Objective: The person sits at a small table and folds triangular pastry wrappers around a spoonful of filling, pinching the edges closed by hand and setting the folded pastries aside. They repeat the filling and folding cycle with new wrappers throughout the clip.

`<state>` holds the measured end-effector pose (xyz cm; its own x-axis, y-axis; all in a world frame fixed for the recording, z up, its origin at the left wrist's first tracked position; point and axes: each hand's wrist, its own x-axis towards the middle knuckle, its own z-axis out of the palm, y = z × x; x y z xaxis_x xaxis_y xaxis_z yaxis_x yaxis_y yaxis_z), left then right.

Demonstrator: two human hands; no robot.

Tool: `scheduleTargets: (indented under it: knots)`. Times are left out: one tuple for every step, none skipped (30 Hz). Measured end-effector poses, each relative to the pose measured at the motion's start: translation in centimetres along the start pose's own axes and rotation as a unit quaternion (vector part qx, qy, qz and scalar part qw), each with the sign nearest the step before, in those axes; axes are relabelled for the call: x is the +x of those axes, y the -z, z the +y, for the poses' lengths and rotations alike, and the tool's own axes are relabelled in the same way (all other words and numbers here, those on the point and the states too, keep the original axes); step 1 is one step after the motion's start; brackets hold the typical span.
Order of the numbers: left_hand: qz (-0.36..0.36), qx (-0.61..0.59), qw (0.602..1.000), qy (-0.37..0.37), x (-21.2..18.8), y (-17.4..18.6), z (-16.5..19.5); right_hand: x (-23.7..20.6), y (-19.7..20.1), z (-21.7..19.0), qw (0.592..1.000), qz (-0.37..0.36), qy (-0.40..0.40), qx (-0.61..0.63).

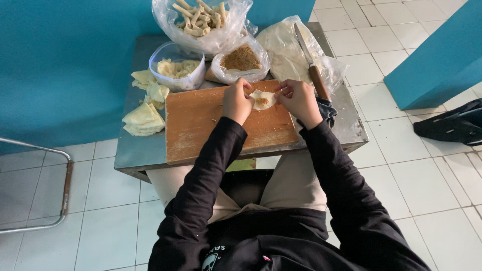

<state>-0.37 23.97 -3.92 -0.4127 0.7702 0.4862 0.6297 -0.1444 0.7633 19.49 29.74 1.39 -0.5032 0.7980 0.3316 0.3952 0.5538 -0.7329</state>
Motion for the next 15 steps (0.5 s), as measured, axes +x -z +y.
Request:
scheduleTargets:
  knots:
    - [-0.002,0.001,1.000,0.001,0.0,0.0,0.0,-0.1,0.1,-0.2,1.000,-0.004,-0.001,0.013]
    - [-0.004,0.002,1.000,0.002,0.0,0.1,0.0,-0.1,0.2,-0.4,1.000,-0.009,-0.002,0.025]
    - [-0.005,0.003,1.000,0.003,0.0,0.1,-0.1,-0.1,0.2,-0.5,1.000,-0.010,-0.002,0.017]
    - [-0.007,0.002,1.000,0.004,-0.1,0.2,-0.1,-0.2,0.3,-0.7,1.000,-0.012,-0.003,0.009]
    - [-0.009,0.001,1.000,0.005,-0.2,0.3,-0.1,-0.2,0.4,-0.9,1.000,-0.013,-0.003,0.000]
    - [-0.011,-0.001,1.000,0.005,-0.3,0.3,-0.1,-0.3,0.4,-1.0,1.000,-0.014,0.000,0.000]
    - [-0.013,-0.001,1.000,0.009,-0.3,0.3,-0.1,-0.3,0.5,-1.1,1.000,-0.015,0.003,0.000]
    - [-0.015,-0.002,1.000,0.012,-0.4,0.4,-0.1,-0.4,0.5,-1.2,1.000,-0.016,0.005,0.001]
    - [-0.017,-0.002,1.000,0.015,-0.4,0.4,-0.1,-0.4,0.5,-1.2,1.000,-0.015,0.004,0.000]
    - [-0.016,-0.001,1.000,0.013,-0.4,0.4,-0.1,-0.5,0.6,-1.3,1.000,-0.014,0.004,0.000]
    - [-0.014,0.000,1.000,0.012,-0.3,0.4,-0.1,-0.5,0.6,-1.3,1.000,-0.013,0.003,0.000]
    - [-0.013,0.002,1.000,0.011,-0.3,0.4,-0.1,-0.5,0.6,-1.4,1.000,-0.014,0.002,0.001]
    - [-0.012,0.005,1.000,0.015,-0.3,0.5,-0.1,-0.4,0.6,-1.4,1.000,-0.014,0.001,0.001]
    - [-0.011,0.008,1.000,0.019,-0.3,0.5,-0.1,-0.4,0.6,-1.5,1.000,-0.015,0.000,0.002]
    - [-0.010,0.010,1.000,0.023,-0.3,0.5,-0.1,-0.4,0.6,-1.5,1.000,-0.014,-0.003,0.005]
